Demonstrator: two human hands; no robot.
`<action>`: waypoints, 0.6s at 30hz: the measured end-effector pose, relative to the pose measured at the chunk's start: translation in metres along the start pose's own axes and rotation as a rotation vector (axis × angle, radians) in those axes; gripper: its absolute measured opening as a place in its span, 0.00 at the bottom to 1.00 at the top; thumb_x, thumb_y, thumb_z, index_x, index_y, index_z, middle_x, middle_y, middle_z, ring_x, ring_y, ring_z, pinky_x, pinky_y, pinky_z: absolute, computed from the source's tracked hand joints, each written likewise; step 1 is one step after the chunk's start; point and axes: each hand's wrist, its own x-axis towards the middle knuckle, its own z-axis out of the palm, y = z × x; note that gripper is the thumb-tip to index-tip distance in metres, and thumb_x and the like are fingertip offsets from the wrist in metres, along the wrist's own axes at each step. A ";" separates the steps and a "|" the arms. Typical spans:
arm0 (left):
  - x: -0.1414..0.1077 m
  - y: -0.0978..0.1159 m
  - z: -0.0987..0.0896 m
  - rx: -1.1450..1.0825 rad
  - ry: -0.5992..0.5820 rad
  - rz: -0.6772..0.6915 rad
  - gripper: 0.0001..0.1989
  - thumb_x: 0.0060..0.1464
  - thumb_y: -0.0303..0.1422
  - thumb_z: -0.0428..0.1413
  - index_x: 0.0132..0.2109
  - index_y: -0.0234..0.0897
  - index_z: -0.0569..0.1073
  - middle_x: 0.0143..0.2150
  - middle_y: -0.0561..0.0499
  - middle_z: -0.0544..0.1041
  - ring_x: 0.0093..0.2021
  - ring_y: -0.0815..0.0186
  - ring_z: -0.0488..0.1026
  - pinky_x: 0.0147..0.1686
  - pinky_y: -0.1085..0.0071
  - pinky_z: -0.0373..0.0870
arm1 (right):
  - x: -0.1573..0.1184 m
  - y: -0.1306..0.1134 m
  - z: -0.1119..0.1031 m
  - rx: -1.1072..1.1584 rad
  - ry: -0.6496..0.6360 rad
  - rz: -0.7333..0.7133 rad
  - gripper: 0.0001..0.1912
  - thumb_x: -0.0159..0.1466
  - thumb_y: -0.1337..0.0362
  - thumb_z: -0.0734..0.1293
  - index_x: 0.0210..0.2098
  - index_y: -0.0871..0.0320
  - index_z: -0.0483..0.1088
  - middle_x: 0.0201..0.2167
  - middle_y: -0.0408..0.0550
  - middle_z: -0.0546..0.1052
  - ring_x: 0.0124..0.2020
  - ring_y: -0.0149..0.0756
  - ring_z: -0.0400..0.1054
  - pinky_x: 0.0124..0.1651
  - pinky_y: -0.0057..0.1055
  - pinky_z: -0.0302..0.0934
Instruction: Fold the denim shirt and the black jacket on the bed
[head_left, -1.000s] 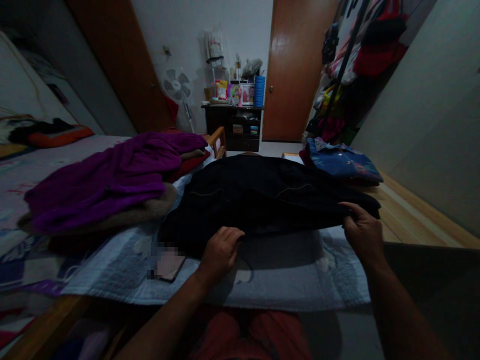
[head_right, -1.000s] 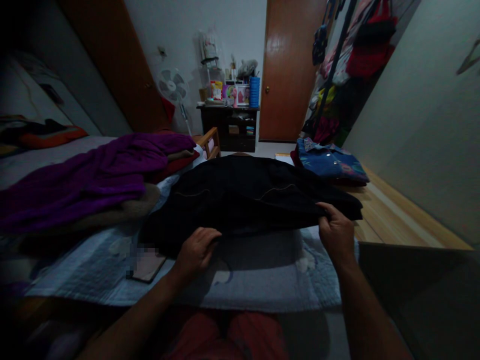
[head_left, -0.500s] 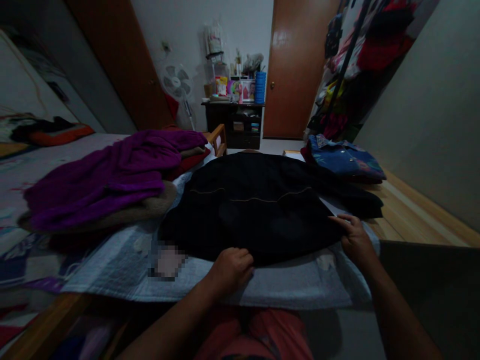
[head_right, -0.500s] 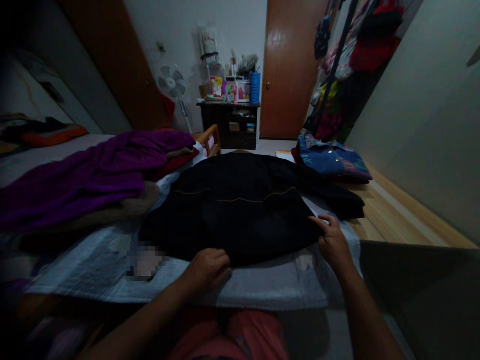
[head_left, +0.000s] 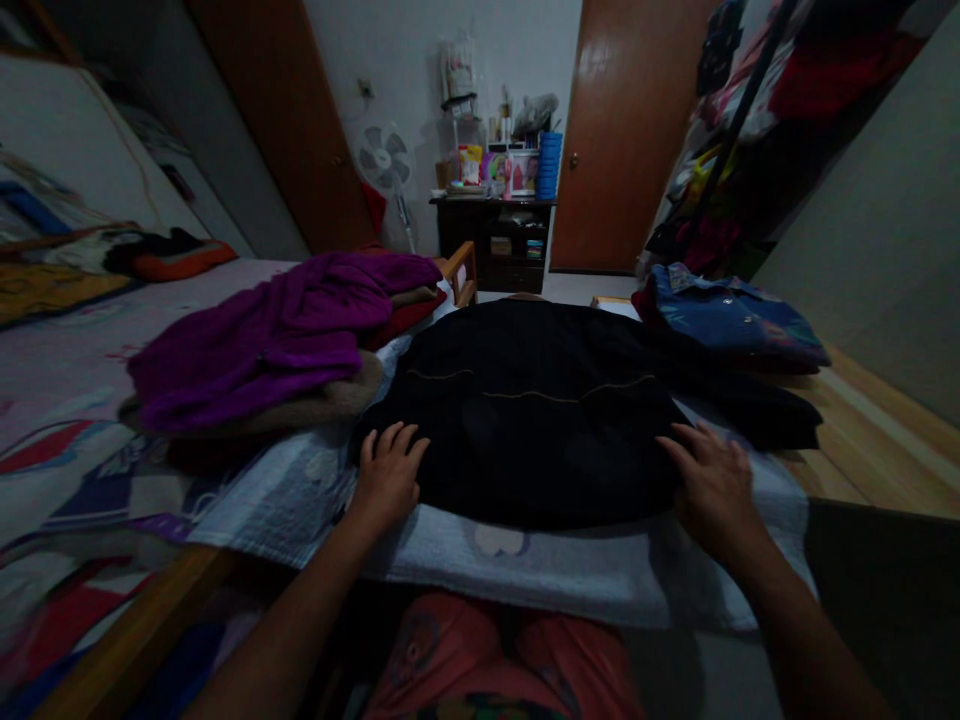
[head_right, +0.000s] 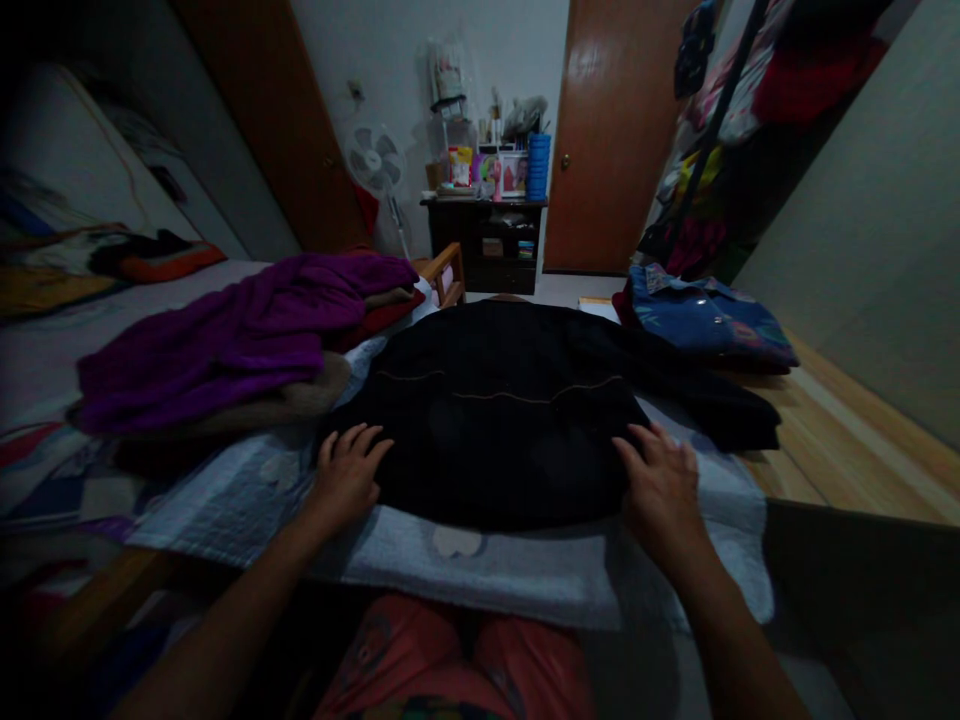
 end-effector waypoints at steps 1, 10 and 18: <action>0.001 -0.006 -0.002 0.006 -0.010 0.005 0.30 0.42 0.19 0.51 0.55 0.41 0.70 0.63 0.44 0.64 0.65 0.51 0.53 0.62 0.47 0.49 | 0.003 -0.014 0.003 0.081 -0.049 -0.088 0.28 0.52 0.75 0.58 0.52 0.58 0.69 0.58 0.57 0.67 0.65 0.54 0.51 0.63 0.60 0.44; 0.001 -0.039 -0.010 -0.061 -0.064 -0.251 0.30 0.50 0.20 0.47 0.60 0.43 0.67 0.62 0.47 0.64 0.42 0.63 0.75 0.39 0.70 0.72 | 0.031 -0.105 0.053 0.461 -0.349 -0.166 0.23 0.68 0.59 0.56 0.56 0.64 0.67 0.59 0.60 0.68 0.62 0.45 0.59 0.63 0.44 0.53; -0.007 -0.054 -0.038 -0.119 0.398 -0.340 0.11 0.50 0.23 0.47 0.33 0.38 0.73 0.42 0.48 0.73 0.42 0.62 0.72 0.43 0.68 0.69 | 0.017 -0.111 0.079 0.328 -0.504 -0.129 0.30 0.67 0.50 0.57 0.65 0.53 0.56 0.69 0.50 0.52 0.70 0.47 0.39 0.67 0.51 0.39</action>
